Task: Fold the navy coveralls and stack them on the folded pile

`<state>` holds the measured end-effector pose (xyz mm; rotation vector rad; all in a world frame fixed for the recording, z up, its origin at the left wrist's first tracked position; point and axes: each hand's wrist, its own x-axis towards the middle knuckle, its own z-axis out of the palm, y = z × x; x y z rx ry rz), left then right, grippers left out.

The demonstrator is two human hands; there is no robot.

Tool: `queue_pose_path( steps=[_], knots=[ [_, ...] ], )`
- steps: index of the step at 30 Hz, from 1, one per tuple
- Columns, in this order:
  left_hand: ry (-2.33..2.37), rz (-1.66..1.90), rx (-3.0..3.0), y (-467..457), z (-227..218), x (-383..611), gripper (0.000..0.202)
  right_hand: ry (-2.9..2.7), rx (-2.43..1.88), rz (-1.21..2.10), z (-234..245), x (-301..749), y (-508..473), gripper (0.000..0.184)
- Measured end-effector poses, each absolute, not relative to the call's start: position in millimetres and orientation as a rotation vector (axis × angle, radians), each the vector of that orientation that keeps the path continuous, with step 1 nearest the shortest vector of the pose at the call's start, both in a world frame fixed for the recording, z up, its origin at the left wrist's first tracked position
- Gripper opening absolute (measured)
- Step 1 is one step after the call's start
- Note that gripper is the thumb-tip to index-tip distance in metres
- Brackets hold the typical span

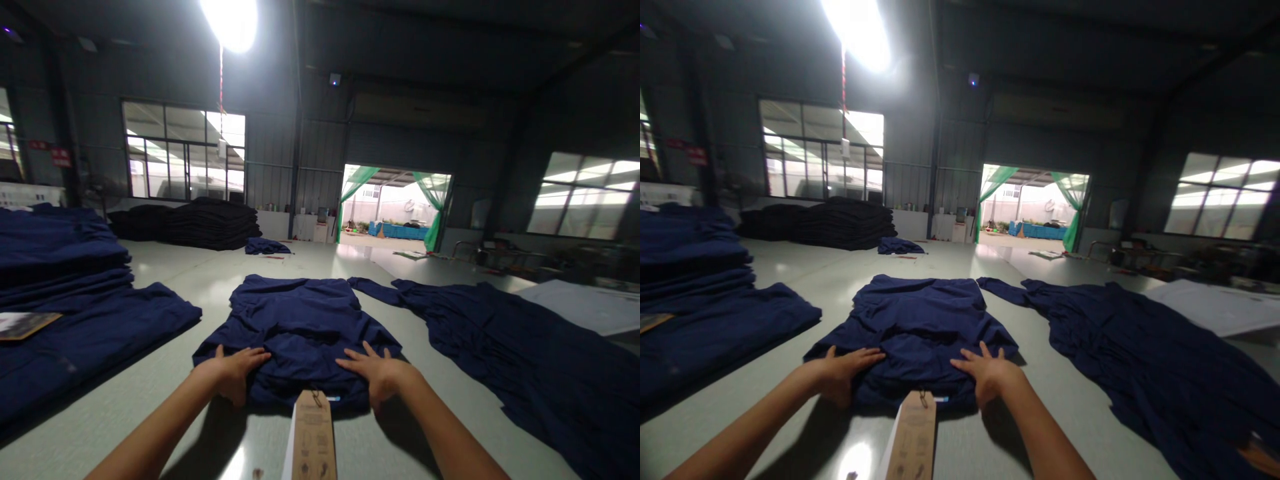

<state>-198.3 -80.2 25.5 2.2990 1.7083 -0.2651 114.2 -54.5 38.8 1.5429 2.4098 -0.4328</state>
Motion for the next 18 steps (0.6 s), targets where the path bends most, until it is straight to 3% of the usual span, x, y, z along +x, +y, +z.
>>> queue_pose_path(
  steps=[5,11,15,18],
  knots=[
    [1.698,-0.051,2.478,-78,20,-200,0.087,2.712,1.57,-0.365,19,117,-45,0.079],
    [1.827,0.015,2.554,-67,10,-216,0.072,2.864,1.683,-0.325,4,125,-36,0.079],
    [1.912,0.091,2.591,-66,7,-216,0.058,2.88,1.73,-0.283,-2,124,-36,0.069],
    [1.917,0.006,2.493,-72,18,-207,0.072,2.836,1.735,-0.337,5,118,-40,0.07]
  ],
)
